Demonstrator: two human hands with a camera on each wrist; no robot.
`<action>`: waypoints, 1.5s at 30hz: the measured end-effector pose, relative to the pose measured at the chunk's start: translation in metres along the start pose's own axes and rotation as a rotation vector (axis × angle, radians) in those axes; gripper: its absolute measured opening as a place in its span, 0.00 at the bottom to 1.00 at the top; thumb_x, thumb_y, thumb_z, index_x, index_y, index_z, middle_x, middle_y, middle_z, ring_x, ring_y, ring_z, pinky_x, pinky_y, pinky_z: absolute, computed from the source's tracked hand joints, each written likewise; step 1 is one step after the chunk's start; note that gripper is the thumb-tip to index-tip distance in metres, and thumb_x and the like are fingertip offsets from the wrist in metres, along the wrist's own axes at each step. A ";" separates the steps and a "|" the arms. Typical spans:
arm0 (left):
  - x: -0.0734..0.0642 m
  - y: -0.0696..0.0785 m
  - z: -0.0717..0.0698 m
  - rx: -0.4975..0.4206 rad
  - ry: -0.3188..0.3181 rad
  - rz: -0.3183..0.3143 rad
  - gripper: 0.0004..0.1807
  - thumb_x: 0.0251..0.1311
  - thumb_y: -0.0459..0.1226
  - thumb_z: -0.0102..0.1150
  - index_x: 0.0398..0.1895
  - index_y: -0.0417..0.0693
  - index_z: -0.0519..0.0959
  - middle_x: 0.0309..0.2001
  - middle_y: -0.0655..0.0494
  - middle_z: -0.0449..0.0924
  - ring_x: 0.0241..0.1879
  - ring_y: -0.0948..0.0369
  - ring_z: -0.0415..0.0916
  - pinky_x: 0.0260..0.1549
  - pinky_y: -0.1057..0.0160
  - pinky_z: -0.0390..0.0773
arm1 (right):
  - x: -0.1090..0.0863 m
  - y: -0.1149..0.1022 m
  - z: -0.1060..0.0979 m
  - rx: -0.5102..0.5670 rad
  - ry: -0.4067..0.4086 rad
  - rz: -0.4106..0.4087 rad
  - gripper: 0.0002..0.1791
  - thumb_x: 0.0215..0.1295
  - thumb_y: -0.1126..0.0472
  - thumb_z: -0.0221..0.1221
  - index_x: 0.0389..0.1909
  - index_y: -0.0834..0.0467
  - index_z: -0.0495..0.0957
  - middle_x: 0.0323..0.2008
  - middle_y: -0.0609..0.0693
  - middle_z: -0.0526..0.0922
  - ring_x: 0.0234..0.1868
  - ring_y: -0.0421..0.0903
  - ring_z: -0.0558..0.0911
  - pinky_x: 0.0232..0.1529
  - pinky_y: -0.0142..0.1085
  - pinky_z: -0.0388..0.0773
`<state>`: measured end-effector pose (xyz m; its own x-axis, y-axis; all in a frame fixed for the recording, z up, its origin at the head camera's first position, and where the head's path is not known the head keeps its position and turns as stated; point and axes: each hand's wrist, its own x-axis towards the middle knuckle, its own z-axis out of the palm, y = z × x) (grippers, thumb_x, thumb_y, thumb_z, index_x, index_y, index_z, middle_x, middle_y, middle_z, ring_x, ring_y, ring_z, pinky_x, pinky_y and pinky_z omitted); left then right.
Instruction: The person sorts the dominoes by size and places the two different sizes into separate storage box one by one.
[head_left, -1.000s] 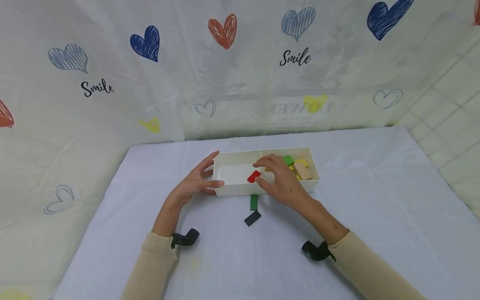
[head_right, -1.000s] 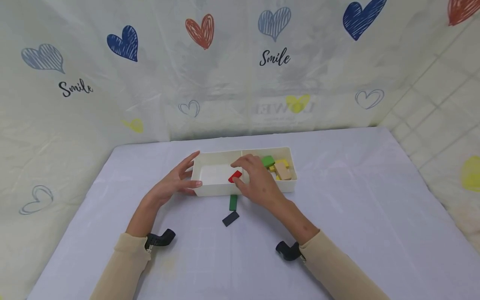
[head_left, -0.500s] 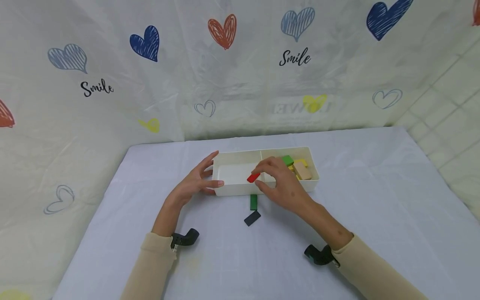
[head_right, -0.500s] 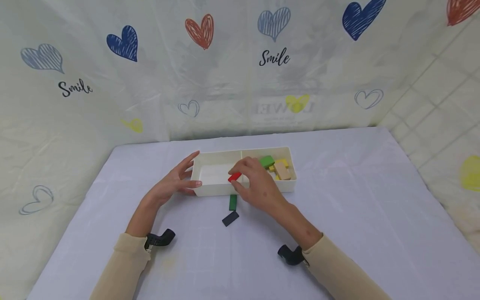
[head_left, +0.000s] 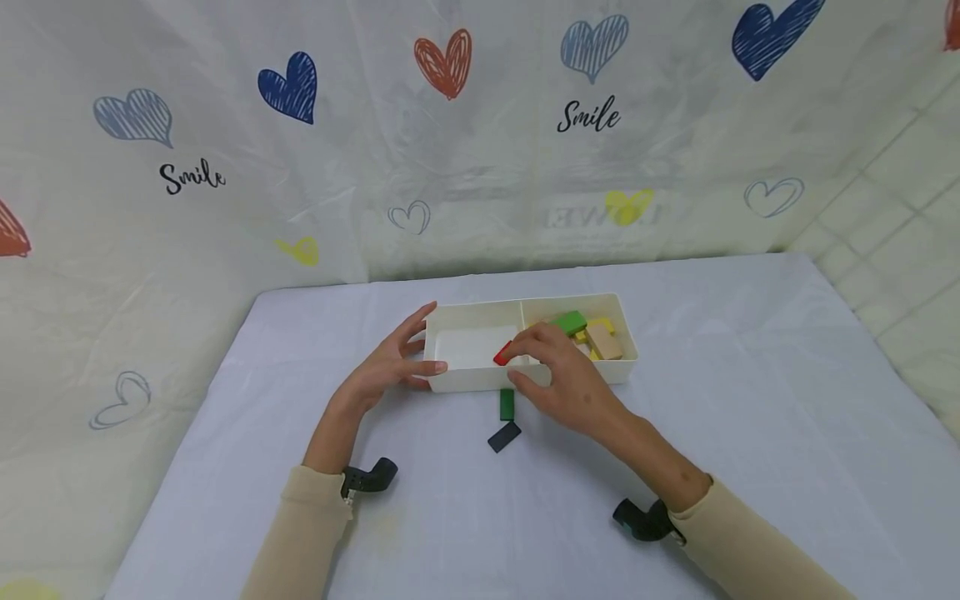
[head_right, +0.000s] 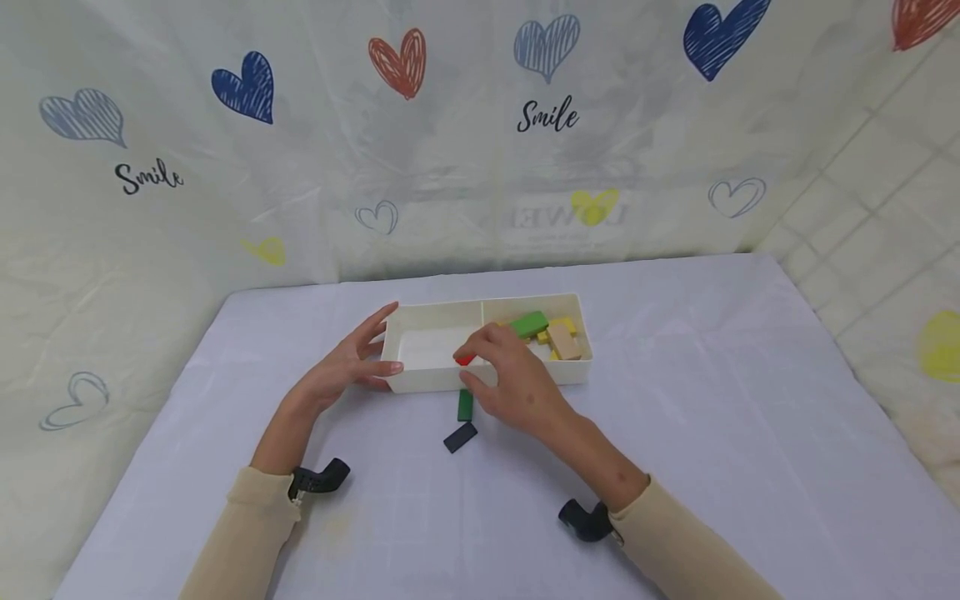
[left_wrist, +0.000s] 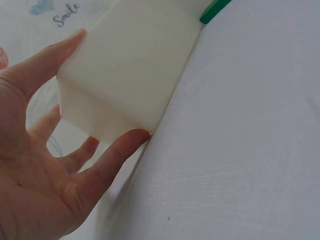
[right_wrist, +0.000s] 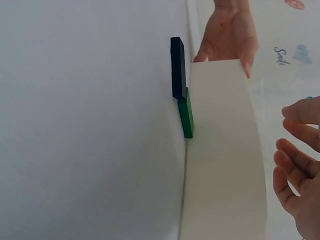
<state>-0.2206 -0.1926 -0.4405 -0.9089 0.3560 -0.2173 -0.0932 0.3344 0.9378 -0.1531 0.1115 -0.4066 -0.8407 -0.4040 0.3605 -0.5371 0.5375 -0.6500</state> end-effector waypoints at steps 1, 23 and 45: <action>0.000 0.000 0.000 0.000 0.001 -0.002 0.53 0.60 0.43 0.74 0.82 0.82 0.51 0.84 0.54 0.45 0.82 0.43 0.51 0.49 0.50 0.87 | -0.001 -0.001 0.000 0.001 -0.003 -0.003 0.12 0.68 0.63 0.67 0.48 0.44 0.85 0.52 0.42 0.80 0.59 0.42 0.76 0.58 0.46 0.81; -0.003 0.003 0.002 -0.006 -0.011 0.007 0.52 0.60 0.42 0.73 0.79 0.87 0.53 0.84 0.54 0.46 0.81 0.43 0.53 0.48 0.50 0.86 | -0.015 -0.009 0.006 0.046 -0.092 0.025 0.10 0.69 0.61 0.68 0.47 0.45 0.85 0.50 0.39 0.79 0.54 0.47 0.82 0.53 0.45 0.86; -0.002 0.004 0.001 -0.016 -0.010 0.012 0.52 0.60 0.42 0.74 0.79 0.88 0.54 0.84 0.53 0.46 0.81 0.44 0.54 0.46 0.52 0.87 | -0.019 -0.007 0.012 0.010 -0.219 0.028 0.06 0.70 0.59 0.67 0.46 0.51 0.86 0.43 0.43 0.80 0.46 0.45 0.83 0.40 0.39 0.84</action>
<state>-0.2184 -0.1915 -0.4369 -0.9060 0.3684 -0.2085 -0.0887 0.3165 0.9444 -0.1324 0.1066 -0.4176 -0.8197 -0.5407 0.1890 -0.5121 0.5441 -0.6646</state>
